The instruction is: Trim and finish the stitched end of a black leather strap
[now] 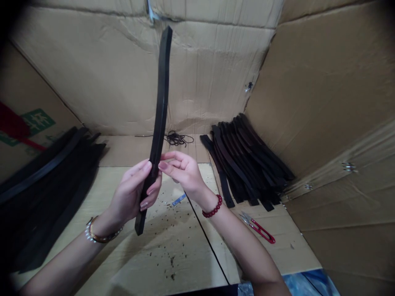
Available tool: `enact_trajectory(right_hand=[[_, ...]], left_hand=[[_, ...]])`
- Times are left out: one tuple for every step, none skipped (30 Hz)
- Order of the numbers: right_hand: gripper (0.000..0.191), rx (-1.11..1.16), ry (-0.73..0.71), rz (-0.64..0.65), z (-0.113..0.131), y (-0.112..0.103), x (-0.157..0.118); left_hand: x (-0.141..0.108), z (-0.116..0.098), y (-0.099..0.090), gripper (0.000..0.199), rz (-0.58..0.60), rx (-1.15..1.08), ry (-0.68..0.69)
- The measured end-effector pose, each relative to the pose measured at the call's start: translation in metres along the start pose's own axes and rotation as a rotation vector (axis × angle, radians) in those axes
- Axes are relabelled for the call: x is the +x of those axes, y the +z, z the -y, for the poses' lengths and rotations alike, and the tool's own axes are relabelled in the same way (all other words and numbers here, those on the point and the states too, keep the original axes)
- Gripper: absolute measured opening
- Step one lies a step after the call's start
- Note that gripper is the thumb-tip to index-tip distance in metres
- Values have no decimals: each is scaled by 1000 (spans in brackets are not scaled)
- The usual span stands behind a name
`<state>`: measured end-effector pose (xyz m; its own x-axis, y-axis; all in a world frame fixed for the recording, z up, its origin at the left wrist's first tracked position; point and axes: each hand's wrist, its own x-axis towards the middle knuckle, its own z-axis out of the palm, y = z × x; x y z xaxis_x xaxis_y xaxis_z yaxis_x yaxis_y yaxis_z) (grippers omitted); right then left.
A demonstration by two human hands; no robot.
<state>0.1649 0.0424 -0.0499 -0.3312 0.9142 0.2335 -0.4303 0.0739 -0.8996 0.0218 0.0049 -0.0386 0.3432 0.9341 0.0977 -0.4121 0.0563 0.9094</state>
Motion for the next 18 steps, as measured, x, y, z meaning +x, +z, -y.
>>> enact_trajectory(right_hand=[[39, 7, 31, 31, 0, -2, 1], [42, 11, 49, 70, -1, -4, 3], [43, 15, 52, 108, -1, -6, 4], [42, 17, 49, 144, -1, -8, 5], [39, 21, 43, 174, -1, -9, 5], [36, 25, 38, 198, -2, -11, 6], [33, 34, 37, 217, -2, -12, 6], [32, 43, 39, 229, -3, -12, 5], [32, 50, 40, 233, -4, -13, 5], [33, 52, 41, 231, -5, -12, 4], [35, 48, 40, 221, -5, -12, 3], [37, 36, 39, 207, -5, -11, 3], [38, 20, 37, 189, -5, -10, 2], [38, 3, 35, 174, -5, -9, 1], [38, -12, 30, 161, -4, -8, 0], [39, -26, 23, 149, -3, -7, -1], [39, -42, 14, 139, -2, -7, -2], [40, -58, 2, 129, 0, -6, -2]], left_hand=[[0, 0, 0, 28, 11, -9, -4], [0, 1, 0, 31, 27, -19, -7], [0, 1, -1, 32, 47, -31, -11], [0, 1, -1, 31, 71, -41, -18], [-1, 1, -1, 28, 98, -50, -30], [-1, 0, -1, 25, 124, -59, -43], [-2, 0, 0, 22, 146, -67, -54], [-3, -1, 0, 20, 161, -73, -59], [-3, -1, 0, 19, 169, -77, -64], [-4, -2, 1, 20, 171, -83, -69], [-4, -2, 1, 21, 166, -88, -76], [-5, -2, 2, 23, 156, -92, -87], [-6, -2, 3, 25, 141, -95, -99], [-6, -2, 3, 27, 126, -99, -109], [-7, -2, 4, 28, 113, -99, -115], [-7, -2, 4, 30, 104, -96, -116], [-7, -2, 4, 30, 100, -91, -116], [-7, -3, 4, 30, 104, -90, -114]])
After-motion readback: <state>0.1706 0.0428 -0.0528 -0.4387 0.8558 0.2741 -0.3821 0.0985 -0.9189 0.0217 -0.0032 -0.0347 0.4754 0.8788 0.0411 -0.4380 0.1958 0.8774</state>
